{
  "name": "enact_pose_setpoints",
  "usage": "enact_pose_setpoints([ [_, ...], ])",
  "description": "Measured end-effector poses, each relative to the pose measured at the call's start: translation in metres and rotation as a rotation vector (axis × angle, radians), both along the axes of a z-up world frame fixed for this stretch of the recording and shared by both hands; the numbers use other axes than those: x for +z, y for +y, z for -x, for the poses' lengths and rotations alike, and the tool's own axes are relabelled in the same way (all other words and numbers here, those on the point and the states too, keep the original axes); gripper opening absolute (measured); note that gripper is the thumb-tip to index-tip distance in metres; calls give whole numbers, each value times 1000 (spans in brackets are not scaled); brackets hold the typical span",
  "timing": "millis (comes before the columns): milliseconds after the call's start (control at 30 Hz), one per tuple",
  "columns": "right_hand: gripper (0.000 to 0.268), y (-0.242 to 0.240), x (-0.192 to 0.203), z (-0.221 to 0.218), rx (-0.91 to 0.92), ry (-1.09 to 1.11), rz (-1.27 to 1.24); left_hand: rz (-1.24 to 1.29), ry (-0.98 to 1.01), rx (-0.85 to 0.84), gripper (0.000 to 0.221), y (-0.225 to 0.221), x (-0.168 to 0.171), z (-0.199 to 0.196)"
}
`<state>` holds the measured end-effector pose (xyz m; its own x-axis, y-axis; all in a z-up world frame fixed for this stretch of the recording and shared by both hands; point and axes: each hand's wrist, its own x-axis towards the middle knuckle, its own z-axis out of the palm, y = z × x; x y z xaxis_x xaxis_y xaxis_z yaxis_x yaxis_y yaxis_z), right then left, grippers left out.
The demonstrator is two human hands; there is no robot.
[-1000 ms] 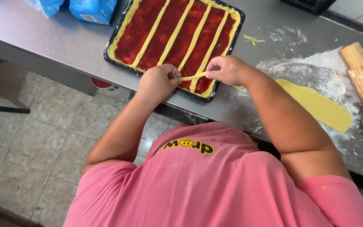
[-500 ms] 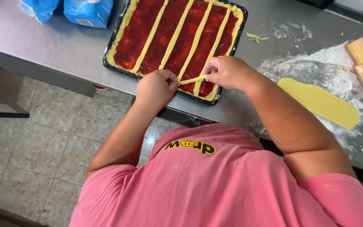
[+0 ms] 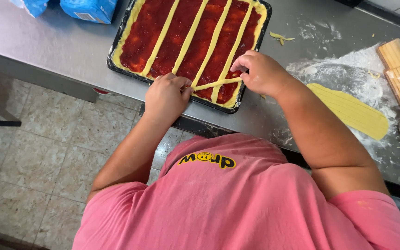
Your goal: Cutting strips of dough and placing them in a lattice pattern over a jam-filled tart base on a commercial kitchen counter.
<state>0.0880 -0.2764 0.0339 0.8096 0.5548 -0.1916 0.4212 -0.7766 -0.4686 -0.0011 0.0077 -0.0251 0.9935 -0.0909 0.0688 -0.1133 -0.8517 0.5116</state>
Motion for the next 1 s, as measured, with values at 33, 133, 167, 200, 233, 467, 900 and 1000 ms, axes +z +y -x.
enact_pose_setpoints([
  [33, 24, -8, -10, -2, -1, 2, 2, 2, 2, -1, 19, 1, 3, 3],
  [133, 17, -33, -43, -11, 200, -316, 13, 6, -61, -24, 14, 5, 9, 10],
  [167, 18, -42, -57, -14, 291, -473, -68, 17, -113, -54, 16, 7, 9, 12],
  [200, 20, -52, -71, -16, 380, -628, -152, 28, -165, -84, 18, 8, 9, 14],
  [233, 20, -52, -68, -15, 385, -627, -149, 32, -165, -80, 18, 11, 5, 14],
  [467, 12, -54, -59, -10, 489, -908, -155, -34, -393, -238, 19, 21, 1, 18],
  [900, 15, -55, -71, -17, 537, -955, -49, -32, -437, -258, 23, 26, -12, 16],
  [1000, 14, -50, -58, -14, 534, -934, -90, 15, -509, -235, 20, 24, -27, 13],
])
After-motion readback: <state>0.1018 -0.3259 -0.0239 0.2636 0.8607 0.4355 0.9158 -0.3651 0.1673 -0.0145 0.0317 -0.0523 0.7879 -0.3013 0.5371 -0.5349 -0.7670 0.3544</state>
